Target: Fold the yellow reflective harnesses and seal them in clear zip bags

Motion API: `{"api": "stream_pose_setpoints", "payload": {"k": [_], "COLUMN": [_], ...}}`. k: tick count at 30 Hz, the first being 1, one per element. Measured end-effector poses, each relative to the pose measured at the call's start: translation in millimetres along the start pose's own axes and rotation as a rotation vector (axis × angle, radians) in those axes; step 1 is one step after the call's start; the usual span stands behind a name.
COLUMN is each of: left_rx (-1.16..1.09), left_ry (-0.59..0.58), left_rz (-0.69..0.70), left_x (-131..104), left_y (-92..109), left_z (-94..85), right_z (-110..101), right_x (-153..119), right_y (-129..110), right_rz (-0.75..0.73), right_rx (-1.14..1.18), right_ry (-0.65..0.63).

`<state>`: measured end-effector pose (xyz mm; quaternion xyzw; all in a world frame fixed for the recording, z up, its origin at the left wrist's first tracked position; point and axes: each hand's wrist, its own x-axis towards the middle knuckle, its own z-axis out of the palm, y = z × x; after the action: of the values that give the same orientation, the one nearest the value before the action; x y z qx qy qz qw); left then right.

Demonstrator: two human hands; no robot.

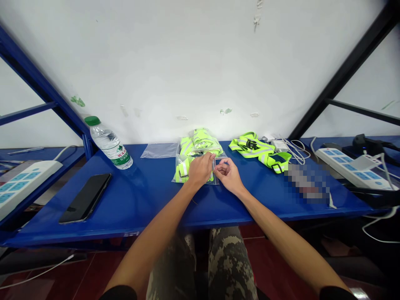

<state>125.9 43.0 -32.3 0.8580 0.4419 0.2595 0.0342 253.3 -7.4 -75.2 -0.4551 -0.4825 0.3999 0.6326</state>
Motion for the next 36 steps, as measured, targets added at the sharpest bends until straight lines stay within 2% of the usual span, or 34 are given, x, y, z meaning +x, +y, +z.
{"api": "stream_pose_setpoints", "payload": {"k": [36], "left_rx": [-0.007], "left_ry": [-0.027], "left_rz": [0.037], "left_x": [-1.7], "left_y": [6.3], "left_z": [0.4], "right_z": [-1.3], "right_x": [1.7], "right_y": [-1.1], "right_rz": [-0.067], "right_rx": [0.036], "right_ry": [0.018]}}
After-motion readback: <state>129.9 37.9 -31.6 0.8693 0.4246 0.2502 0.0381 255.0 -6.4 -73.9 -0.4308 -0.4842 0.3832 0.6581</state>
